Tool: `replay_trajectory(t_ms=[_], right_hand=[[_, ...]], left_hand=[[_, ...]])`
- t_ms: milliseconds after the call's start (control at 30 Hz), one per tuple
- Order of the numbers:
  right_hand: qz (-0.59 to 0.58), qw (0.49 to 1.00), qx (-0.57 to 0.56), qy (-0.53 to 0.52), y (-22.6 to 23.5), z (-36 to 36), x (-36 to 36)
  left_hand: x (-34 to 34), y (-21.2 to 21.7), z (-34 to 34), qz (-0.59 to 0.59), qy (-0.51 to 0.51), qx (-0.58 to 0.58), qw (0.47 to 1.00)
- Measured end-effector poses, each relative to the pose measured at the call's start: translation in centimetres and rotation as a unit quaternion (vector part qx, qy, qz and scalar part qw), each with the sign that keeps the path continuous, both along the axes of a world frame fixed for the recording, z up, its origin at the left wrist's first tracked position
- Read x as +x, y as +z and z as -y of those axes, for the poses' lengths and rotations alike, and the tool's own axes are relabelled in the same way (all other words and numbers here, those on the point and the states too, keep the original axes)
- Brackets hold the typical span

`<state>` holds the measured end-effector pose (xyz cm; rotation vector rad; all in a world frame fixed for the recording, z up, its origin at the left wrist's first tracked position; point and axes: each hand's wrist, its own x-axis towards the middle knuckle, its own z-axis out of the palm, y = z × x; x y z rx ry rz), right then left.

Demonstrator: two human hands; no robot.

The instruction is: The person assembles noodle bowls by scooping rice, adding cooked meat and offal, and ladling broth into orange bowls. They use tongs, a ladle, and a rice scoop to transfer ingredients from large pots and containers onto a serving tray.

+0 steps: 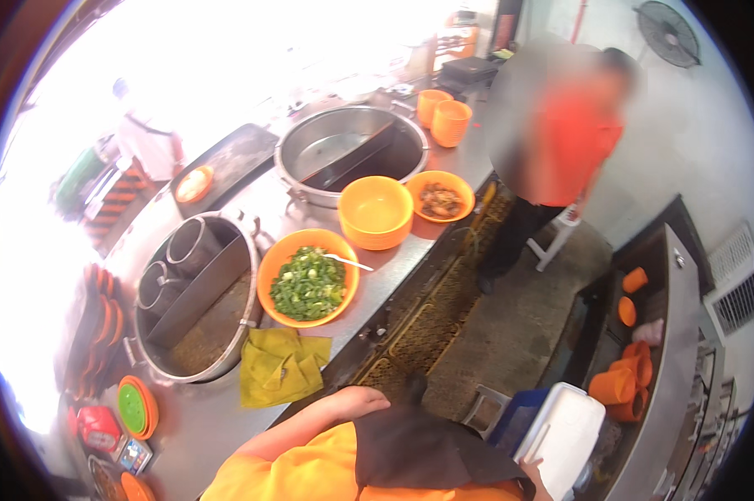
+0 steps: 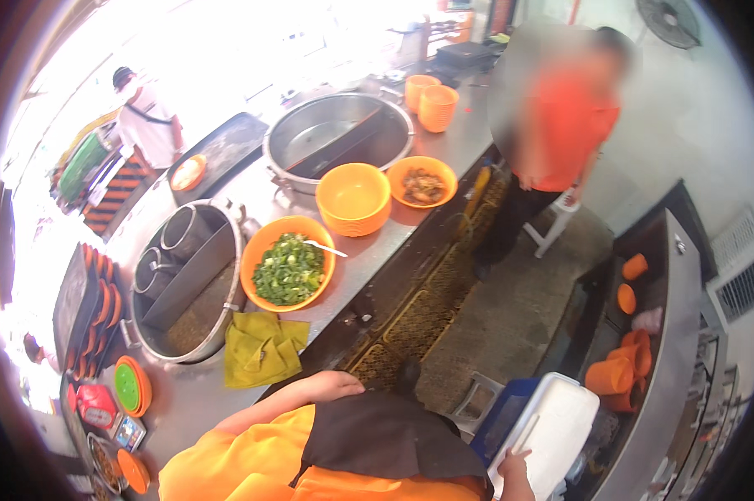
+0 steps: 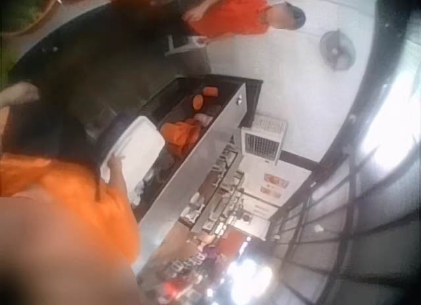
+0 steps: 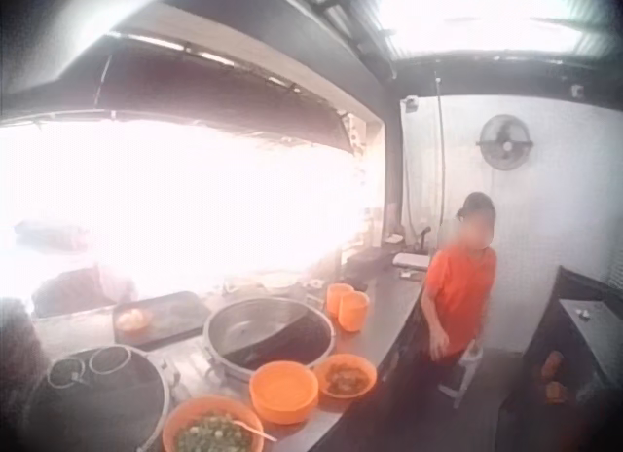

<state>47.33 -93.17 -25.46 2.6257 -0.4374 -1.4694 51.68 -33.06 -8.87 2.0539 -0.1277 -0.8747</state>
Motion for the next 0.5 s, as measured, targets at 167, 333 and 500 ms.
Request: replay_trajectory(t_ms=[167, 333, 500], right_hand=[[0.009, 0.999, 0.022, 0.038, -1.3, -3.2, 7.8], [0.066, 0.987, 0.094, 0.112, -0.3, -10.7, 21.2], [0.122, 0.961, 0.203, 0.141, 1.9, -19.2, 33.0]], left_hand=[[0.9, 3.1, -1.9, -0.051, 0.363, -0.224, 0.903], [3.6, 5.4, -3.2, 0.035, 0.706, -0.44, 0.554], [6.6, 4.9, -5.0, 0.078, 0.748, -0.503, 0.426]])
